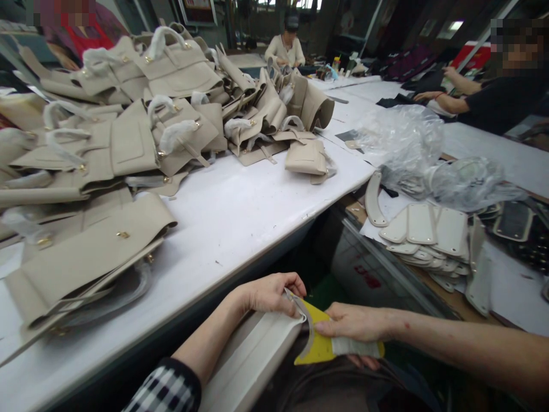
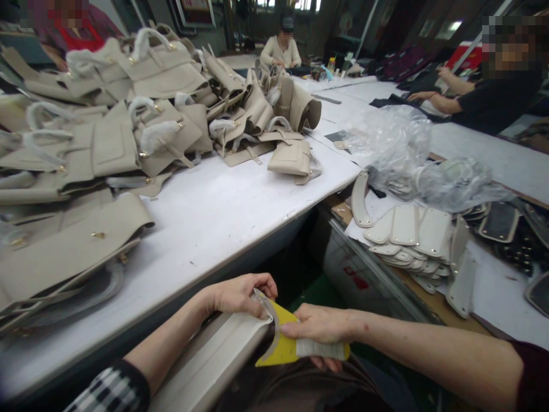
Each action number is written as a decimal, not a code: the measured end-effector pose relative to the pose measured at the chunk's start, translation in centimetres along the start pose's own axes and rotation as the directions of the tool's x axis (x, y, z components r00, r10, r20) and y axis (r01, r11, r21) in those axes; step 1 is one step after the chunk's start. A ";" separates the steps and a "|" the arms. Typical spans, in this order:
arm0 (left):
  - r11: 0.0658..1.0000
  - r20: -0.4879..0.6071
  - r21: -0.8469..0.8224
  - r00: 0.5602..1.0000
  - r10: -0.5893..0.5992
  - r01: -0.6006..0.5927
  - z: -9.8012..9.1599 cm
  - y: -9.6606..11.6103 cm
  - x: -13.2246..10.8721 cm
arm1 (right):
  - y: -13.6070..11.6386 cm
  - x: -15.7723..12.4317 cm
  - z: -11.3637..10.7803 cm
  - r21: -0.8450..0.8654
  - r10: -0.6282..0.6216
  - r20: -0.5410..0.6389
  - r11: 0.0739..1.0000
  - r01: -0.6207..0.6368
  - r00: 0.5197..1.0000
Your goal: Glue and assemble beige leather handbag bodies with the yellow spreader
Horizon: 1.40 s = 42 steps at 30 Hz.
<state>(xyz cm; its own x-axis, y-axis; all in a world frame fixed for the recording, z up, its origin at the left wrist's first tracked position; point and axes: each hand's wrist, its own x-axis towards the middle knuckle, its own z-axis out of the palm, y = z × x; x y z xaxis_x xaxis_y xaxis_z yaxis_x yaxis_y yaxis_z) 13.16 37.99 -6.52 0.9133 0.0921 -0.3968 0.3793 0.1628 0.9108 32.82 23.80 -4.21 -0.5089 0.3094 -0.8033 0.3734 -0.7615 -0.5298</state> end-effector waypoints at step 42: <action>0.994 -0.107 -0.107 0.994 -0.015 0.004 0.5 -0.8 0.0 | 1.9 4.7 8.7 0.489 0.004 -0.399 0.847 0.209 0.917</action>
<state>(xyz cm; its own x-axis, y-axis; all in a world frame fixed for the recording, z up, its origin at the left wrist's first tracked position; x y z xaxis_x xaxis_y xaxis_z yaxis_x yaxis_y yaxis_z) 12.91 37.33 -7.21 0.8863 0.1940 -0.4204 0.3647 0.2671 0.8920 24.40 18.90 -6.59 -0.1556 0.5081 -0.8471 -0.1698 -0.8585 -0.4838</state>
